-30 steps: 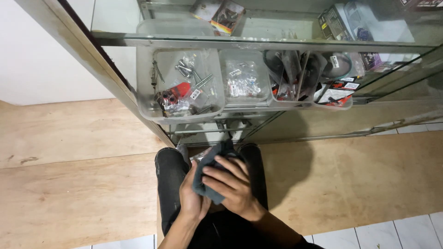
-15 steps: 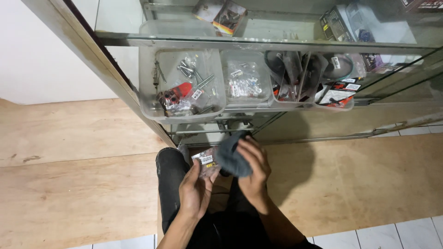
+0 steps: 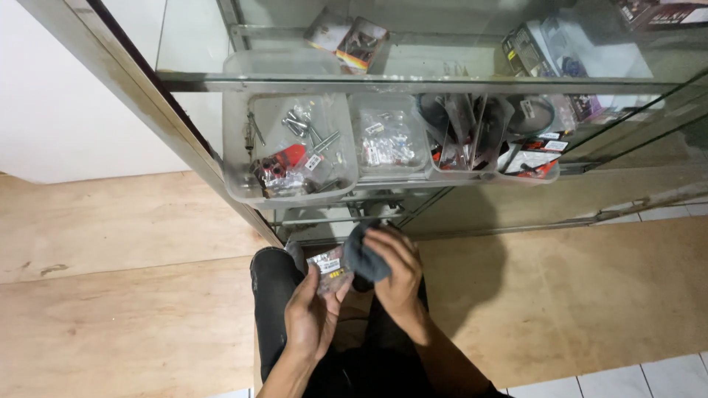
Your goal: Cleaning small metal bolts and screws with a cloth inside a parts room.
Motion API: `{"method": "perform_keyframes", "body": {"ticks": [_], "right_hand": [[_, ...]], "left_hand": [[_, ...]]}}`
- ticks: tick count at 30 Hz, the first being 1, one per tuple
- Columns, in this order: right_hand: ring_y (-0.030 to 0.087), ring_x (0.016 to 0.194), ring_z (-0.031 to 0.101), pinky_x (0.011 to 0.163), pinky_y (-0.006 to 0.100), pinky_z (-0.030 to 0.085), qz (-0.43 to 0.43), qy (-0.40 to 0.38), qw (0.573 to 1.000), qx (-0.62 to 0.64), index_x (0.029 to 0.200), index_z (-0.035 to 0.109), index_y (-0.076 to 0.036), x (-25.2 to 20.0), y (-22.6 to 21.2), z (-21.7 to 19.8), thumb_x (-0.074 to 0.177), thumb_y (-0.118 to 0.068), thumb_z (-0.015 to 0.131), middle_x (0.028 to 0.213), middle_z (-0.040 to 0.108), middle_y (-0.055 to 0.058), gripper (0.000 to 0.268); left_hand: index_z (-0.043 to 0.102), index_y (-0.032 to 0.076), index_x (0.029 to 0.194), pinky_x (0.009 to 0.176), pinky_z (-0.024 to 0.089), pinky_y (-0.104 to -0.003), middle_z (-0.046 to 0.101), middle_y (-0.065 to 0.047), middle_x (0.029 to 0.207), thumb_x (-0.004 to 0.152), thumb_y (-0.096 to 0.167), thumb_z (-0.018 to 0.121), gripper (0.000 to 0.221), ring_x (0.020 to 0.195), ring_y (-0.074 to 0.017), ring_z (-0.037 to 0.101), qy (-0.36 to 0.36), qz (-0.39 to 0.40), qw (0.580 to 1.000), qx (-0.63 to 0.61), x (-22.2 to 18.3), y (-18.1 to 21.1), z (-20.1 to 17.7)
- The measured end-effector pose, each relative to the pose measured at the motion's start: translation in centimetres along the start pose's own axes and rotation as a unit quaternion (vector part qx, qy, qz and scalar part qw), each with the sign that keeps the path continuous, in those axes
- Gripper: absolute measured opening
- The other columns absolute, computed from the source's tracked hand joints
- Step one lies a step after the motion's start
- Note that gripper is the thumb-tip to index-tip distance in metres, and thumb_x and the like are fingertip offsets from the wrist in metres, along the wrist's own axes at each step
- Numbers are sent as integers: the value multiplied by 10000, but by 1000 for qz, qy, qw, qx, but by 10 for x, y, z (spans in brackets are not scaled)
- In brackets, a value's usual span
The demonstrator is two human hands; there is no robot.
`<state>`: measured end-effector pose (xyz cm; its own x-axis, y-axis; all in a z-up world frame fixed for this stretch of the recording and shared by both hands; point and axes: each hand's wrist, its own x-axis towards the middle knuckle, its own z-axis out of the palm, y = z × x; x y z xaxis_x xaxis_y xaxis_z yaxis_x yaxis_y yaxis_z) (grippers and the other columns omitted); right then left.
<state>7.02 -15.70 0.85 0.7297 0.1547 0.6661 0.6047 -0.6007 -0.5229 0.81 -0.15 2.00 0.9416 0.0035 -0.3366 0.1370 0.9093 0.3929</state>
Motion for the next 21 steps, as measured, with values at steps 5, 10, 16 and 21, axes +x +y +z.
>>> {"method": "perform_keyframes", "body": {"ticks": [5,10,16,21], "right_hand": [[311,1260,669,1080,415,521,48,46,995,67,1125,749,-43,16,-32,-25,891,-33,686,1216,738,108,242],[333,1242,648,1067,452,476,-134,-10,988,70,1077,766,-81,9,-57,-22,852,-166,797,1208,727,82,243],[327,1256,658,1085,483,465,-130,-67,989,17,1080,795,-107,2,-39,-14,861,-110,710,1220,757,41,235],[313,1259,684,1070,444,519,53,24,998,40,1123,774,-98,-8,-11,-6,946,-151,693,1243,755,60,202]], "left_hand": [[489,-106,1399,1100,479,-405,595,-200,1419,1067,279,406,516,1279,-274,605,-18,18,999,21,-1,6,13],[444,-55,1492,1106,444,-365,548,-182,1480,1081,305,359,553,1320,-255,565,-26,-2,1000,18,-6,6,17],[431,-15,1523,1105,427,-380,520,-190,1482,1101,304,350,536,1316,-266,533,-49,-20,998,-38,-7,9,12],[364,27,1542,1164,377,-423,484,-169,1550,1082,313,340,542,1412,-262,494,-39,48,998,6,-5,12,20]]}}
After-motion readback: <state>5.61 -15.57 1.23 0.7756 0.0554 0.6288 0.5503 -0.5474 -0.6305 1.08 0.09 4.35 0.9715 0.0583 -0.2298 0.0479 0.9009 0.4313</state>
